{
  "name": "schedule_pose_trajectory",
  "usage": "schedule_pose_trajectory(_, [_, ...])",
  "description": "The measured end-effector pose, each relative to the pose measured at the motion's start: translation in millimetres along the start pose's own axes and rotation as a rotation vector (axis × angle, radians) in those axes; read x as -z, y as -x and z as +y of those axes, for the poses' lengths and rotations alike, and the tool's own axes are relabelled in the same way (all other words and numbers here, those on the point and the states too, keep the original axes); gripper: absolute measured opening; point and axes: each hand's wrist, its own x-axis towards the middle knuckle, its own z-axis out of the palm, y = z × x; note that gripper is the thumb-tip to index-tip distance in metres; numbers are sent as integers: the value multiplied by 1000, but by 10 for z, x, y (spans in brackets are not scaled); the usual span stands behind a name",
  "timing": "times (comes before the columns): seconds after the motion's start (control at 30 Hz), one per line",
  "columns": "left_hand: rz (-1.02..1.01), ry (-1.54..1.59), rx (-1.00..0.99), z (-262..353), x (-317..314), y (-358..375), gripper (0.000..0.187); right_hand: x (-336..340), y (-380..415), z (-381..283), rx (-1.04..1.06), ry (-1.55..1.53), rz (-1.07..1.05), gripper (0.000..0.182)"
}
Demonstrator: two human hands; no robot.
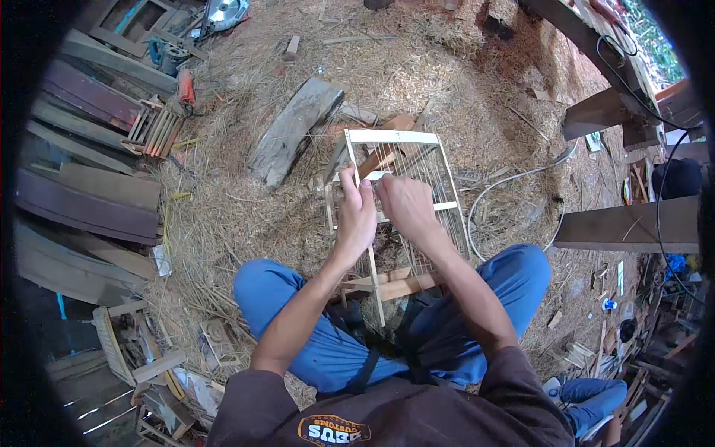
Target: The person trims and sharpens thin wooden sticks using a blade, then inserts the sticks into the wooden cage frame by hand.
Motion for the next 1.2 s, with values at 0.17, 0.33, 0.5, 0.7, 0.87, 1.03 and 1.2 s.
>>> schedule_pose_trajectory(0.17, [-42,139,0,-80,60,-43,38,78,15,-100,-59,25,2,29])
schedule_pose_trajectory(0.33, [26,344,91,262,314,-40,41,542,152,-336,-54,-31,148,28])
schedule_pose_trajectory(0.5, [204,486,-34,472,392,-53,43,873,342,-245,112,-110,414,12])
schedule_pose_trajectory(0.7, [365,606,-238,514,417,-123,44,876,475,33,-49,-25,519,33])
schedule_pose_trajectory(0.87, [520,646,-245,525,419,-162,44,624,540,75,-354,-247,604,57])
schedule_pose_trajectory(1.03, [577,655,-272,538,375,-170,43,526,542,133,-591,-1185,358,50])
schedule_pose_trajectory(1.2, [646,649,-233,543,347,-186,43,615,494,106,-680,-1392,329,42])
